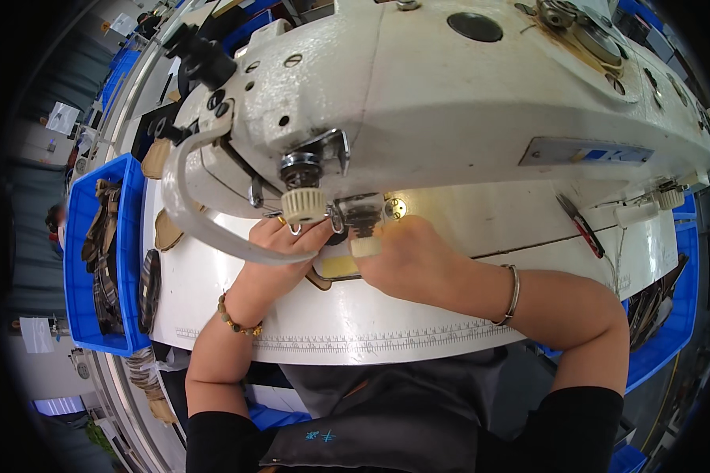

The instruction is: Using an industrial sewing machine to stitch together leather and fabric components for footwear.

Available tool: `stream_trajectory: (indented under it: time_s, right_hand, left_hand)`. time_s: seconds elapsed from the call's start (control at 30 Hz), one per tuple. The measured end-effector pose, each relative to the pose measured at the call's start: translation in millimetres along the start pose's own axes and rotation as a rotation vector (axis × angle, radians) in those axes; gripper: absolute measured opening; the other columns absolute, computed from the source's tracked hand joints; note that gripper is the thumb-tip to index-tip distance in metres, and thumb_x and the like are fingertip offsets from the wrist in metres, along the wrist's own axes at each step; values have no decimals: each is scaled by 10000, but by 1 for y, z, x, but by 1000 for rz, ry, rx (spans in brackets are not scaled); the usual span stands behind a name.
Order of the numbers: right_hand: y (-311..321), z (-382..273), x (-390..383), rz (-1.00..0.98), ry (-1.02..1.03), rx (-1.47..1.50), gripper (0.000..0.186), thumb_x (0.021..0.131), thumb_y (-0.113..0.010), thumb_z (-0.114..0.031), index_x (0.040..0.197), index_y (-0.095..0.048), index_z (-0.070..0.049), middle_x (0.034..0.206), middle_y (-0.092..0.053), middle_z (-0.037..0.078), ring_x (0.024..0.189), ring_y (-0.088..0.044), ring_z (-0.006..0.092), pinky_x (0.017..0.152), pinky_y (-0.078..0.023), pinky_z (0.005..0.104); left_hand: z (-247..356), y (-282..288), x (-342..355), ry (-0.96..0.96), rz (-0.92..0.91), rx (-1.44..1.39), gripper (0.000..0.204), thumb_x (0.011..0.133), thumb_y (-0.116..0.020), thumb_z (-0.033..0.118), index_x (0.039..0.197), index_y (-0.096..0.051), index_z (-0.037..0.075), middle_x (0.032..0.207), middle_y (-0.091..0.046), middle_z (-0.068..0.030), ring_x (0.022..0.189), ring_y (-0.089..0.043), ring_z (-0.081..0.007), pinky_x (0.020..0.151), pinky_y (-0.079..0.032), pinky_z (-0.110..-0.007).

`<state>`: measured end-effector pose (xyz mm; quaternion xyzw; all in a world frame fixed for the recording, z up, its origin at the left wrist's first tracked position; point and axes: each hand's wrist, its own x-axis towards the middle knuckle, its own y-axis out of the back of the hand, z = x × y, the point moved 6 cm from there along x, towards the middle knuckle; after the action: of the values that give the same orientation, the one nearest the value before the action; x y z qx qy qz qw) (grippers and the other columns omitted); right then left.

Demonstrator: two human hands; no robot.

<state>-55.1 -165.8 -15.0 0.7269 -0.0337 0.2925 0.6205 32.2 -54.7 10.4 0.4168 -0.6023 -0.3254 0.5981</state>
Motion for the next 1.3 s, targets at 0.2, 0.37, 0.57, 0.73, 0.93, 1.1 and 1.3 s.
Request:
stream_trajectory:
  time_s: [0.2, 0.37, 0.57, 0.73, 0.93, 1.1, 1.3]
  right_hand:
    - [2, 2, 2, 50, 0, -11, 282, 699, -650, -97, 954, -699, 13, 602, -590, 61, 528, -616, 205, 451, -477, 344]
    - [10, 8, 3, 177, -69, 120, 214, 702, -663, -100, 902, -705, -38, 586, -561, 37, 504, -594, 204, 444, -459, 347]
    - [8, 9, -1, 91, -122, 197, 49, 672, -666, -103, 721, -660, -99, 624, -558, 66, 551, -602, 236, 464, -465, 378]
    - [-6, 10, -8, 8, -212, 287, 89, 778, -631, -99, 856, -668, -79, 721, -620, 70, 650, -650, 210, 522, -486, 349]
    - [-2, 6, -3, 54, -96, 216, 69, 627, -672, -130, 586, -629, -95, 650, -563, 87, 592, -615, 235, 474, -474, 365]
    - [10, 2, 2, 42, -22, 109, 77, 616, -680, -131, 577, -644, -75, 677, -582, 85, 601, -626, 224, 470, -483, 338]
    - [3, 1, -1, -3, -103, 92, 71, 599, -686, -142, 612, -691, -72, 691, -598, 91, 605, -639, 218, 447, -479, 341]
  left_hand:
    - [-2, -2, -1, 19, -21, -4, 225, 749, -679, 124, 971, -705, 95, 935, -699, 6, 658, -612, -152, 587, -512, -287]
    - [-2, -4, 0, 26, -8, -41, 207, 734, -677, 121, 938, -697, 88, 909, -692, -10, 642, -614, -164, 570, -518, -301]
    - [3, -6, -3, 34, -120, -8, 174, 655, -680, 123, 820, -686, 70, 828, -647, -34, 662, -613, -197, 572, -519, -313]
    - [7, -2, 1, 30, -117, 6, 281, 708, -698, 88, 987, -725, 98, 883, -690, -31, 804, -678, -175, 562, -498, -282]
    - [15, 3, 12, 44, -47, 25, 239, 681, -684, 84, 918, -711, 68, 812, -655, -22, 823, -669, -198, 576, -506, -297]
    - [19, 0, 13, 64, -92, 80, 248, 685, -668, 83, 930, -691, 53, 826, -648, -38, 855, -658, -212, 598, -518, -318]
    - [20, -1, 11, 74, -112, 91, 231, 692, -660, 90, 920, -670, 51, 827, -635, -50, 854, -646, -221, 598, -520, -327]
